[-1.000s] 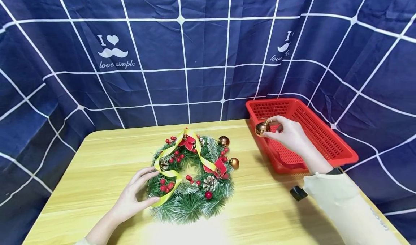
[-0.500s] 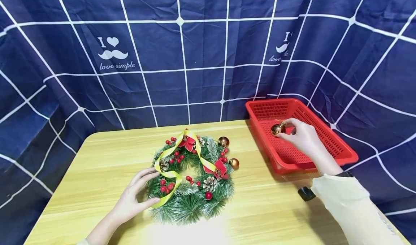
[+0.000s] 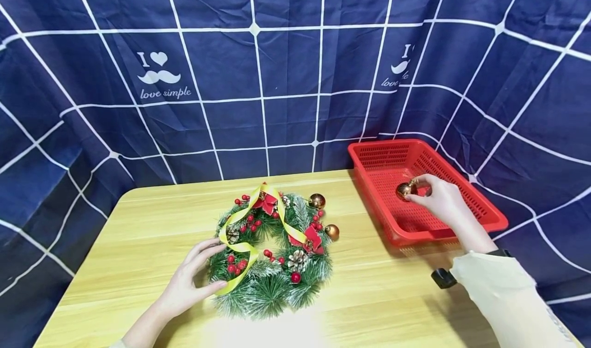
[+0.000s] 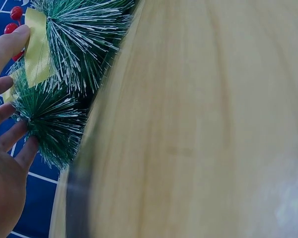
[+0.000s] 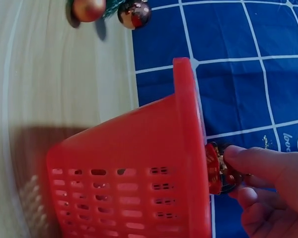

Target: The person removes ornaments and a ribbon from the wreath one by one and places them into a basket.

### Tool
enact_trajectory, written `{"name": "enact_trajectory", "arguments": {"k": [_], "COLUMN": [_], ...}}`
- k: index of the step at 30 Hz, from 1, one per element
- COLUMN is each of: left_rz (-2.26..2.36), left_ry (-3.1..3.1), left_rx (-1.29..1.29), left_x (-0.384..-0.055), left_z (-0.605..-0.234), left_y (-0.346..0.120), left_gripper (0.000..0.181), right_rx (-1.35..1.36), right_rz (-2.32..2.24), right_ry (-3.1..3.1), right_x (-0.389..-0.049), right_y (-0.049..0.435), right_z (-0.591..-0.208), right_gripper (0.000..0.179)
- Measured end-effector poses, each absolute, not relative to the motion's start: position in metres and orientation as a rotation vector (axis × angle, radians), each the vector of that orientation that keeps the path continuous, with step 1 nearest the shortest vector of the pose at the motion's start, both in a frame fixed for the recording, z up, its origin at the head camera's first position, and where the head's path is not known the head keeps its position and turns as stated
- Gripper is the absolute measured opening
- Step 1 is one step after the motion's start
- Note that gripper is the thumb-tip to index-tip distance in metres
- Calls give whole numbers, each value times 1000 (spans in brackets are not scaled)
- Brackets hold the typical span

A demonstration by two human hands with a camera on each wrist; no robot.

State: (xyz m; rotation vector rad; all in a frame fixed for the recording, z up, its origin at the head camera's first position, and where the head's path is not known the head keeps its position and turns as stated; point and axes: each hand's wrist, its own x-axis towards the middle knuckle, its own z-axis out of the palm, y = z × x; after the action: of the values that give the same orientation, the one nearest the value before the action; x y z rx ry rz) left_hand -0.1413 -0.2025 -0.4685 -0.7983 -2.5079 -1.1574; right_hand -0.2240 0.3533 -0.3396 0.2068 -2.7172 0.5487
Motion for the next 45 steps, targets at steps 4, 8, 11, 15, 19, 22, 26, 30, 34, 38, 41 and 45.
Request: {"name": "enact_trajectory", "arguments": {"k": [4, 8, 11, 15, 19, 22, 26, 30, 34, 38, 41, 45], "left_rz": [-1149, -1150, -1153, -1169, -1175, -1179, -1191, -1180, -1176, -1166, -1158, -1158], "left_ry": [-2517, -2531, -2532, -2532, -2528, -2517, -2516, -2531, -2533, -2533, -2534, -2538], "left_rx": [-788, -770, -766, -770, -780, -789, -784, -772, -769, -764, -764, -773], "left_x": [-142, -141, -138, -130, -125, -125, -126, -126, -129, -137, -140, -141], "left_z": [-470, -468, -461, -446, -434, -433, -435, -435, -439, -455, -464, -468], "left_y": [-203, -202, -198, -193, -189, -189, -190, -190, -192, -198, -202, -204], "left_gripper": [75, 75, 73, 69, 67, 67, 68, 68, 68, 71, 73, 73], "right_rx": [202, 194, 193, 198, 204, 213, 231, 232, 256, 301, 350, 455], "right_rz": [550, 549, 552, 544, 548, 553, 548, 545, 536, 529, 517, 493], "right_ry": [-2735, -2752, -2760, -2771, -2790, -2796, -2788, -2791, -2767, -2719, -2670, -2615], "right_x": [-223, -222, -221, -221, -221, -220, -218, -217, -216, -212, -209, -204], "right_y": [355, 356, 358, 360, 360, 359, 359, 356, 348, 333, 316, 287], "right_z": [-341, -343, -346, -349, -350, -350, -349, -347, -343, -338, -336, -336], "right_gripper": [39, 38, 37, 37, 41, 44, 46, 46, 46, 41, 35, 30]}}
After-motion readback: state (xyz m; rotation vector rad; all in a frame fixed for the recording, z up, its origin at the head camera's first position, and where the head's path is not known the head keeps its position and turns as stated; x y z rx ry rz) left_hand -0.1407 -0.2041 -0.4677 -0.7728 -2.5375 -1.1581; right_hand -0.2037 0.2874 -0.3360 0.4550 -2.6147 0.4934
